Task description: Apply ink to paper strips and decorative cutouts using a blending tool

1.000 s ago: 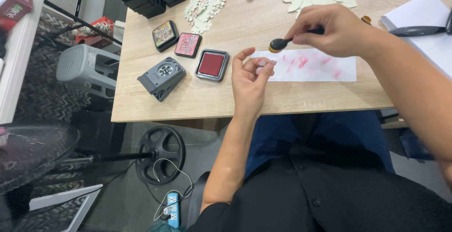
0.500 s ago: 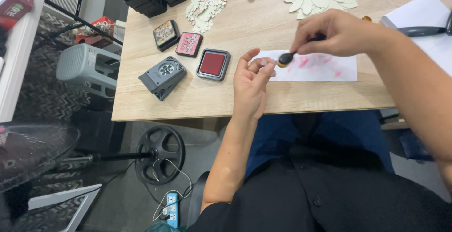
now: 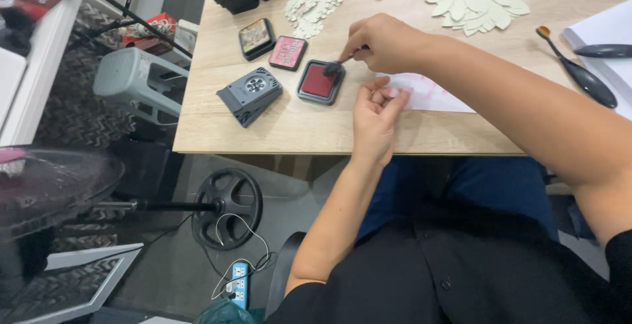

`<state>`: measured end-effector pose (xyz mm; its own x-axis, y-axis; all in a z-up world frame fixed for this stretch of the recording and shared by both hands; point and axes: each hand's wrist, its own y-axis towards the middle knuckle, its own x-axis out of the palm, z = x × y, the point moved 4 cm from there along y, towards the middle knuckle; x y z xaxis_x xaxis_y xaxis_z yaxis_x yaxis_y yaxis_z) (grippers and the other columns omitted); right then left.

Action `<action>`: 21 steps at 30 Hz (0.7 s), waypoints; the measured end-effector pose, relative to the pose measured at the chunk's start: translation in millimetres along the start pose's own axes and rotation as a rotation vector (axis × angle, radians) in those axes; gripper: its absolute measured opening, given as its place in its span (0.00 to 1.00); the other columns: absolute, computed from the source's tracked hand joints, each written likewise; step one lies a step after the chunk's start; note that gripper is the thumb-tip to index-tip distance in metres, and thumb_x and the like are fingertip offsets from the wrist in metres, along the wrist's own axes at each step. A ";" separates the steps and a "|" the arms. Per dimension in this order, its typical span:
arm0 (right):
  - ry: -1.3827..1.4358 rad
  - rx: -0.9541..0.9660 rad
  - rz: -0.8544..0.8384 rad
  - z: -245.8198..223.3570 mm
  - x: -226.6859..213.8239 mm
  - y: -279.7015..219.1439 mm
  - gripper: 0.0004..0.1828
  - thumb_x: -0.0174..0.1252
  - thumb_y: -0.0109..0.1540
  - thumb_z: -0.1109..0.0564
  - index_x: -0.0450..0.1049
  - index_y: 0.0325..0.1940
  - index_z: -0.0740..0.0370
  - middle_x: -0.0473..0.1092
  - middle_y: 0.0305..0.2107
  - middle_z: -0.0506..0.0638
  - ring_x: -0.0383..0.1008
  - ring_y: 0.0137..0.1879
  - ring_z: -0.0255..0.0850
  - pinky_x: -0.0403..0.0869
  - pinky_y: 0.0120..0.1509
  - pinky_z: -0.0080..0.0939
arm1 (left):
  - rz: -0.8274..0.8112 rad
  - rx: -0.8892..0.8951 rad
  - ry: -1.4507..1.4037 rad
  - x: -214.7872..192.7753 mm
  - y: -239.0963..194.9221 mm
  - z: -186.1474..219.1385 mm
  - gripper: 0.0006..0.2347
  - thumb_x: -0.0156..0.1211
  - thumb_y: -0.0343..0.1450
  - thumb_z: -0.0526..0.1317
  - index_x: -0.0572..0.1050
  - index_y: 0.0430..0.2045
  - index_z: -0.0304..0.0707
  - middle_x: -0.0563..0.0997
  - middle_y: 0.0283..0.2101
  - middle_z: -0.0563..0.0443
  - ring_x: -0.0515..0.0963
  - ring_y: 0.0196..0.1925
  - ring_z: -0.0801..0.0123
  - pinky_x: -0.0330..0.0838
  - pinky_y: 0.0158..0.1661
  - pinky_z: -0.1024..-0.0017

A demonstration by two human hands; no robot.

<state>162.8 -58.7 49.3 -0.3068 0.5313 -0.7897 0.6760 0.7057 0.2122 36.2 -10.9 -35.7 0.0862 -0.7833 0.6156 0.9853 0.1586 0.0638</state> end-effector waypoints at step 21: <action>0.228 0.211 0.224 28.7 -83.9 -141.6 0.07 0.67 0.66 0.62 0.82 0.49 0.59 0.72 0.31 0.45 0.61 0.33 0.32 0.57 0.37 0.31 | 0.042 -0.050 0.039 17.0 -7.9 22.0 0.18 0.66 0.68 0.30 0.66 0.49 0.34 0.73 0.32 0.54 0.76 0.39 0.73 0.74 0.43 0.77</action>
<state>112.1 -216.7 69.0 -0.2613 0.7687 -0.5839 0.8591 0.4610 0.2224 26.6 -12.2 -8.4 0.1325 -0.7993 0.5861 0.9867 0.1626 -0.0014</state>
